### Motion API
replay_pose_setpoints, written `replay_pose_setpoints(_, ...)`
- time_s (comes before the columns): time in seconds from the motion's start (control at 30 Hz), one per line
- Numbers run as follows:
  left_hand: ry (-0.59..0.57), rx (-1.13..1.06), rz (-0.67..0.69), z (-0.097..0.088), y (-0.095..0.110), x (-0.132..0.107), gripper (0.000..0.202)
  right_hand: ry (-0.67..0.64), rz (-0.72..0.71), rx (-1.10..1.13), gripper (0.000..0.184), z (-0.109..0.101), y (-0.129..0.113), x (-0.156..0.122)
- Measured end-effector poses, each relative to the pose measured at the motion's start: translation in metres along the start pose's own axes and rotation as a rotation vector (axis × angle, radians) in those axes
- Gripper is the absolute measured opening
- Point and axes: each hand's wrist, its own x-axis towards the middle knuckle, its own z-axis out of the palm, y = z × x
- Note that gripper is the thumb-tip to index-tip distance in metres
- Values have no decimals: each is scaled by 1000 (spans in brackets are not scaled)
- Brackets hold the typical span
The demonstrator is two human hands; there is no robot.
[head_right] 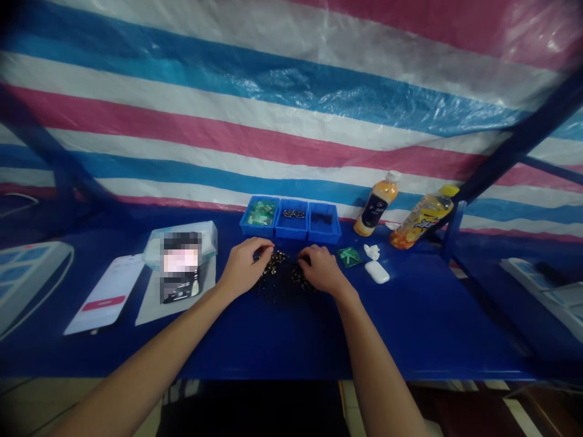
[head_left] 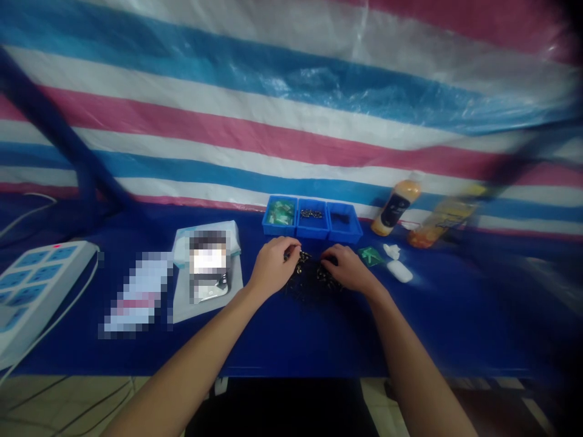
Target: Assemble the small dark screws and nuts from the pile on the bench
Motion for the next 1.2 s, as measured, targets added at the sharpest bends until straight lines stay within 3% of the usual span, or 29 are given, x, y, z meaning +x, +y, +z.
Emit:
replay_pose_setpoints(0.17, -34, 11, 8, -1, 2, 0, 15, 92, 44, 170, 18, -3, -8, 0)
replay_pose_setpoints(0.37, -103, -12, 96, 2, 2, 0, 23, 68, -54, 758, 22, -3, -29, 1)
replay_pose_setpoints(0.5, -77, -44, 109, 3, 1, -1, 19, 55, 9, 924, 29, -3, -37, 2)
replay_pose_setpoints(0.7, 13, -82, 115, 0, 5, -2, 15, 59, 16, 992, 28, -2, -36, 2)
replay_pose_setpoints(0.87, 5, -98, 110, -2, 10, -4, 12, 63, -28, 981, 25, 0, -38, 2)
replay_pose_setpoints(1.03, 38, -79, 88, -4, 11, -2, 14, 77, 43, 831, 43, 0, -37, 3)
replay_pose_setpoints(1.1, 44, -76, 65, -5, 11, -1, 17, 104, 101, 803, 45, 1, -36, 5)
replay_pose_setpoints(1.2, 32, -48, 57, -4, 10, -1, 17, 227, 106, 886, 35, 4, -33, 9)
